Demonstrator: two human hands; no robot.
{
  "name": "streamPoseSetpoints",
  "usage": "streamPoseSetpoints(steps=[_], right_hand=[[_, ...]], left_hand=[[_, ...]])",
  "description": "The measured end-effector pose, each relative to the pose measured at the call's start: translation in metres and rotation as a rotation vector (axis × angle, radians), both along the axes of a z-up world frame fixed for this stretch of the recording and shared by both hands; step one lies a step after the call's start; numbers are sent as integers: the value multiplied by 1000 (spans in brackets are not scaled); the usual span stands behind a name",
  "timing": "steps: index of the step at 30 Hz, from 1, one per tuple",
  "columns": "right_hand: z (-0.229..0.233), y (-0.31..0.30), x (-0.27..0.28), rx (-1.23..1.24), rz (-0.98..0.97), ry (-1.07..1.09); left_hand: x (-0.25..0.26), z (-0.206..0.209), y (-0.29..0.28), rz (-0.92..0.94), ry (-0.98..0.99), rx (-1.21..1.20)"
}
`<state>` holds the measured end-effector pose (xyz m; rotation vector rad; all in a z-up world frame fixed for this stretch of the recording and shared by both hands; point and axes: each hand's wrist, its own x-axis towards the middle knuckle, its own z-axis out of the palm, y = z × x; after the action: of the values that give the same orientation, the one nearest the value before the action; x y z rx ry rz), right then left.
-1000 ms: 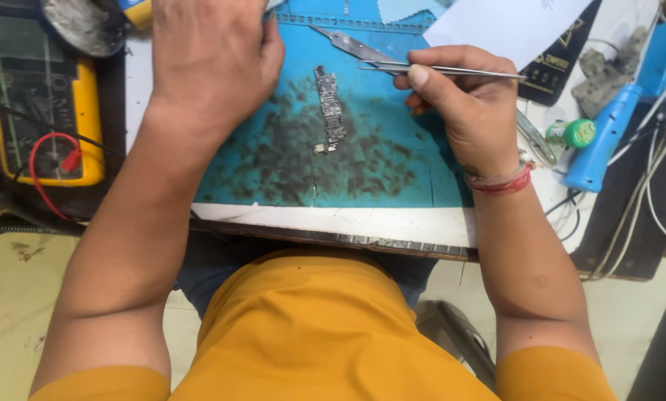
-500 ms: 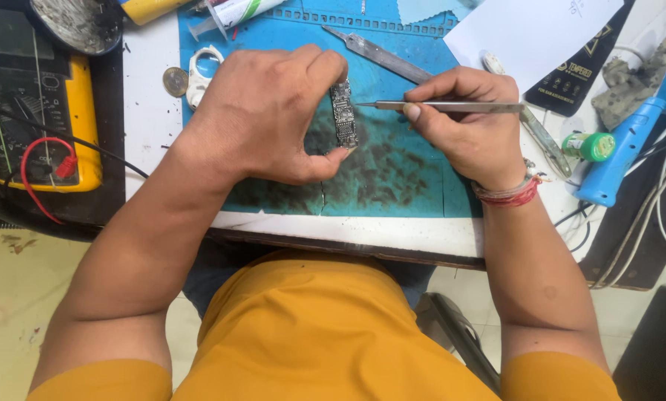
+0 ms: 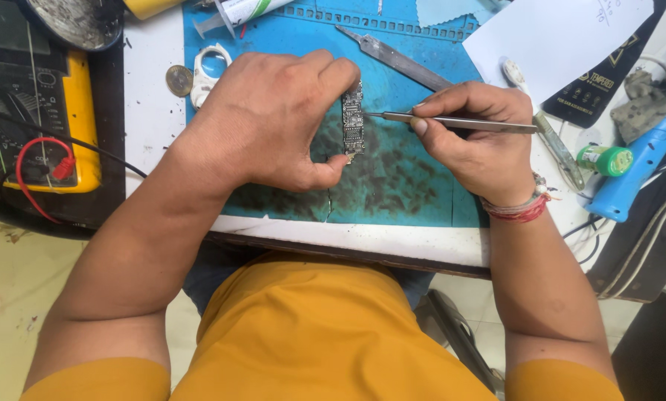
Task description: The person uses a hot air gun to heat a small circuit board while holding it with tweezers. They then apply a liquid from a syringe onto the board and use a green soldering iron to work on specific points. The person also uses a metal blade to scrape or clean the surface of the board.
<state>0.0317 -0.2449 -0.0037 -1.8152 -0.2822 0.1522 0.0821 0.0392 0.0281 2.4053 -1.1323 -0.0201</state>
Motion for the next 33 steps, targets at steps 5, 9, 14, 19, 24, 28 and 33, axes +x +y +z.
streamPoseSetpoints(steps=[5, 9, 14, 19, 24, 28, 33], right_hand=[[0, 0, 1, 7, 28, -11], [0, 0, 1, 23, 38, -5], [0, -1, 2, 18, 56, -32], [0, -1, 2, 6, 56, -40], [0, -2, 3, -15, 70, -55], [1, -1, 2, -4, 47, -27], [0, -1, 2, 6, 42, -25]], left_hand=[[0, -2, 0, -1, 5, 5], [0, -3, 0, 0, 3, 5], [0, -3, 0, 2, -3, 10], [0, -4, 0, 4, 10, 21], [0, -4, -1, 9, 11, 23], [0, -4, 0, 7, 8, 20], [0, -5, 0, 5, 4, 20]])
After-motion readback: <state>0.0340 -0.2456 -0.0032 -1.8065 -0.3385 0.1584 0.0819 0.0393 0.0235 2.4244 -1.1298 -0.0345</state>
